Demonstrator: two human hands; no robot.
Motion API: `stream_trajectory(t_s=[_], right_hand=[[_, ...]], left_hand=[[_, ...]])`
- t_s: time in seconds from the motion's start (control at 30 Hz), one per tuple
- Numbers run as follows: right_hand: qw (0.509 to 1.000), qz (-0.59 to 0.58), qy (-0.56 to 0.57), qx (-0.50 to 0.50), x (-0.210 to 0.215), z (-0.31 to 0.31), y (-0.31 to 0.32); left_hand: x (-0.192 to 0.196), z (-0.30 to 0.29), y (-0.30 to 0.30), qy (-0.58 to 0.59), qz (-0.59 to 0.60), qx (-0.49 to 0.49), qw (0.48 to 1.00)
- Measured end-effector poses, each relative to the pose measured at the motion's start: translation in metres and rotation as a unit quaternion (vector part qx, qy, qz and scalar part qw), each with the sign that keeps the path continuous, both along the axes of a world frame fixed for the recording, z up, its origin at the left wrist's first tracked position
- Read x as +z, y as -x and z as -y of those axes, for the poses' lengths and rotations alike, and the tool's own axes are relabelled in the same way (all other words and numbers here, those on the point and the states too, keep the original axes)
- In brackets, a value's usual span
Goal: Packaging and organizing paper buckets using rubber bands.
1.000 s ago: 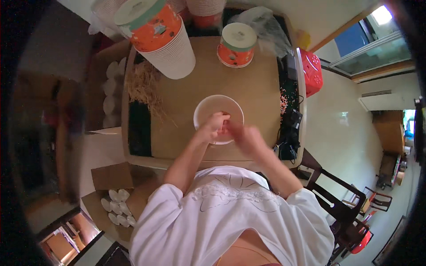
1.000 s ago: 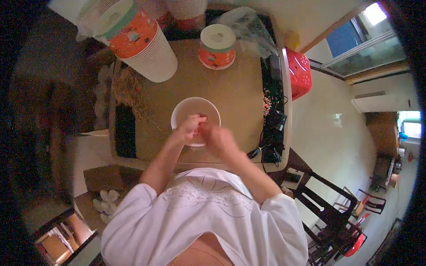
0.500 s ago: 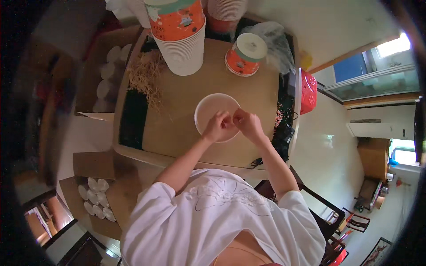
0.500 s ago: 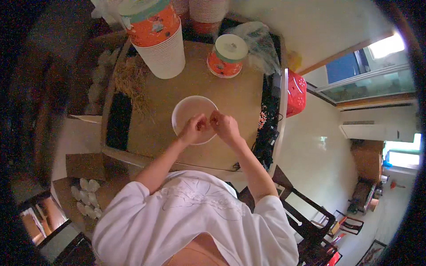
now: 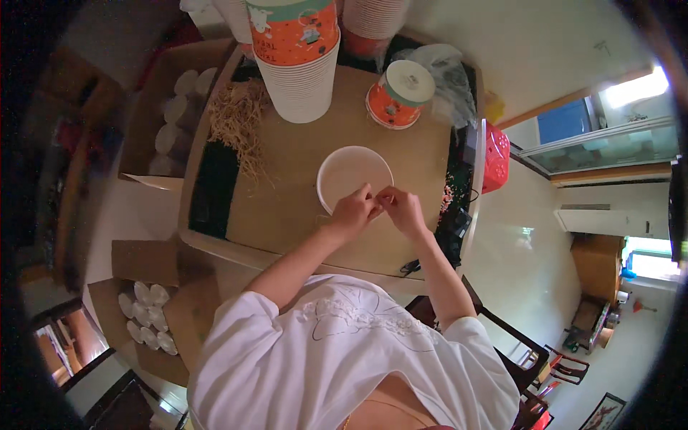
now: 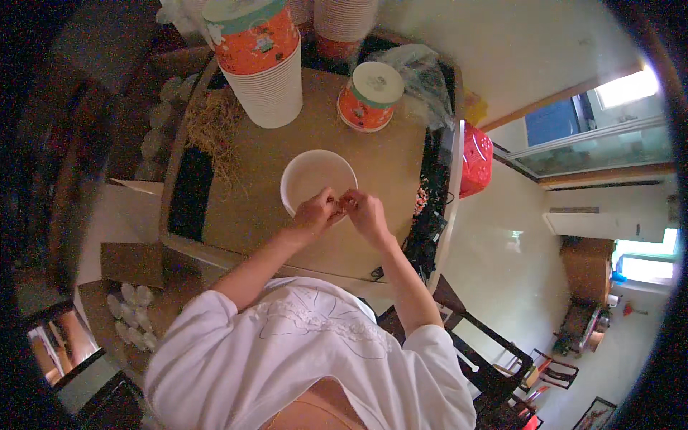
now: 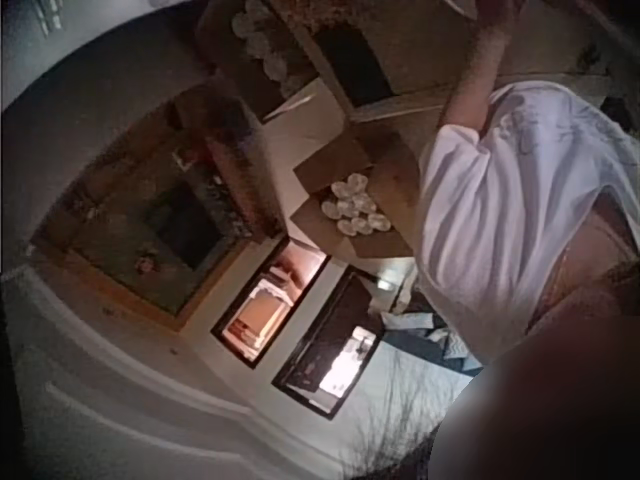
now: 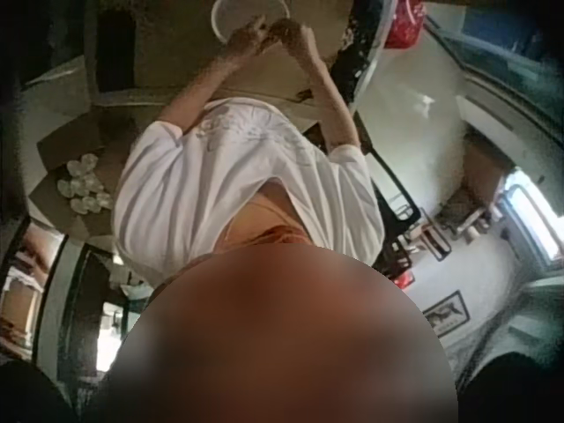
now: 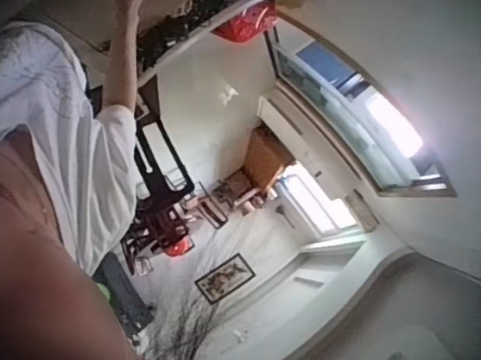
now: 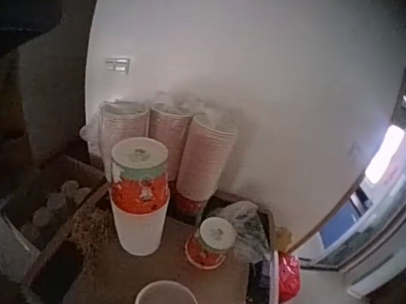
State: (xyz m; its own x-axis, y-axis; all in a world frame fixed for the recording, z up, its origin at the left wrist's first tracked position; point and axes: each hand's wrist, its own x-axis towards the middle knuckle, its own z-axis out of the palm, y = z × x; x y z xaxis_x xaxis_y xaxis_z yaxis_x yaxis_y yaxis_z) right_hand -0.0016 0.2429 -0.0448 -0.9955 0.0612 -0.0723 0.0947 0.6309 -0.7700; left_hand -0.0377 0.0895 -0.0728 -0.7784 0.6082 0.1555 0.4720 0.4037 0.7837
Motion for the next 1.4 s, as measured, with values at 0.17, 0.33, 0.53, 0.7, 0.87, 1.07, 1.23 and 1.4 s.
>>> stream_trajectory(t_s=[0.17,0.33,0.53,0.7,0.87,1.07,1.23,1.4], right_hand=[[0.987,-0.149,-0.025,-0.058,-0.012,0.012,-0.018],[0.993,-0.086,0.0,-0.077,-0.006,0.017,-0.031],[0.992,-0.005,0.114,-0.055,-0.008,0.009,-0.036],[0.982,-0.148,-0.1,-0.059,-0.011,0.018,-0.044],[0.982,-0.074,0.063,-0.161,-0.012,0.023,-0.05],[0.964,-0.14,0.076,-0.213,-0.019,0.039,-0.052],[0.965,-0.139,0.059,-0.216,-0.02,0.044,-0.054],[0.967,-0.153,0.008,-0.206,-0.02,0.045,-0.053]], left_hand=[[-0.01,0.003,0.01,-0.024,0.121,-0.046,0.991],[-0.016,0.007,0.016,-0.017,0.188,-0.109,0.976],[-0.006,0.006,0.015,0.051,0.404,-0.145,0.902],[-0.01,0.004,0.01,0.021,0.102,-0.134,0.986],[-0.008,0.0,0.013,-0.037,0.474,-0.026,0.879],[-0.003,0.0,0.014,-0.095,0.633,0.04,0.768],[0.004,0.001,0.013,-0.087,0.626,0.072,0.772],[0.004,0.002,0.013,-0.102,0.606,0.06,0.786]])
